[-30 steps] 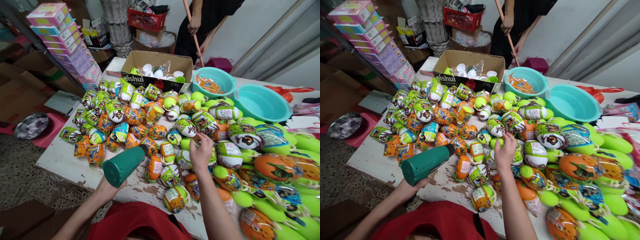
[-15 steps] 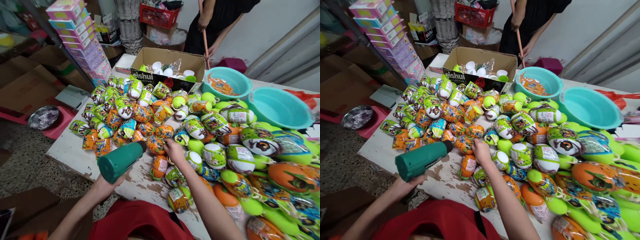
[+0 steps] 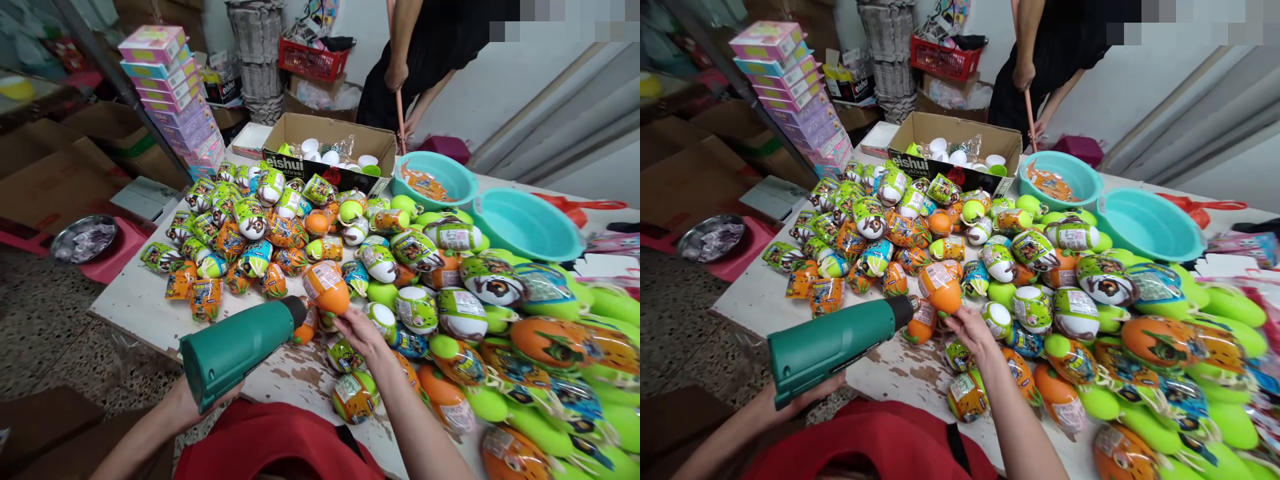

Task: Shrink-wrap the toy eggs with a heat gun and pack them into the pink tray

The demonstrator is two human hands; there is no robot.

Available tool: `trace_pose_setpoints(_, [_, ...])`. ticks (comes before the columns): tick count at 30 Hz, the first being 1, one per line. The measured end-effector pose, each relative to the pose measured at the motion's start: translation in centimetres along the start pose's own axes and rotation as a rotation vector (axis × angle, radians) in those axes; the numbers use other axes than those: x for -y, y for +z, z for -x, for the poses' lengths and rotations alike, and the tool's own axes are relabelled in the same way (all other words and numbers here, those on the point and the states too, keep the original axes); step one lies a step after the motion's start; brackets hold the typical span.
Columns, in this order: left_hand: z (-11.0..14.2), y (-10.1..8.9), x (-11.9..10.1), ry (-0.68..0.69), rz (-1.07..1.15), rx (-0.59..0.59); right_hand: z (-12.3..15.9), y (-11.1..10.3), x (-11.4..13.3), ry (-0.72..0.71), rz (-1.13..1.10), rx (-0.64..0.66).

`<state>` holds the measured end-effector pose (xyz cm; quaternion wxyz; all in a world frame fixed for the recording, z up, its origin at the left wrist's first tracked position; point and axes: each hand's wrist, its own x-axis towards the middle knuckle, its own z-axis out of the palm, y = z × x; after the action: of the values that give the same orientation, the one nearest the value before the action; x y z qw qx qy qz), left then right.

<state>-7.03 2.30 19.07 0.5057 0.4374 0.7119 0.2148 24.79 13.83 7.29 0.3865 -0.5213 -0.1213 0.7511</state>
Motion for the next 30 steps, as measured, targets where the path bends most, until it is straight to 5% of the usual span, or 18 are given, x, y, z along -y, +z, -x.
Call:
trace_pose_setpoints(6, [-0.4, -0.1, -0.1, -0.025, 0.075, -0.001, 1.0, -0.1, -1.0, 0.067, -0.003, 0.051])
trace_pose_setpoints(11, [0.9, -0.8, -1.0, -0.035, 0.168, 0.203, 1.7, -0.6, -0.5, 0.007, 0.149, 0.075])
trace_pose_setpoints(14, [1.5, -1.2, -1.8, -0.058, 0.186, 0.272, 2.0, -1.0, 0.5, -0.22, 0.317, 0.01])
trace_pose_setpoints(18, [0.2, -1.1, -3.1, 0.017, 0.146, 0.288, 3.1, -1.7, 2.5, -0.703, 0.739, -0.132])
trace_pose_setpoints(21, [-2.2, -0.5, -4.5, 0.08, 0.177, 0.276, 4.4, -2.4, 3.5, -0.88, 0.969, -0.083])
trace_pose_setpoints(25, [-4.4, 0.1, -4.9, 0.028, 0.231, 0.287, 5.3, -4.0, 3.4, -0.758, 0.833, -0.105])
trace_pose_setpoints(30, [-3.5, 0.2, -3.8, -0.07, 0.23, 0.424, 4.8, -5.7, 2.8, -0.663, 0.554, -0.356])
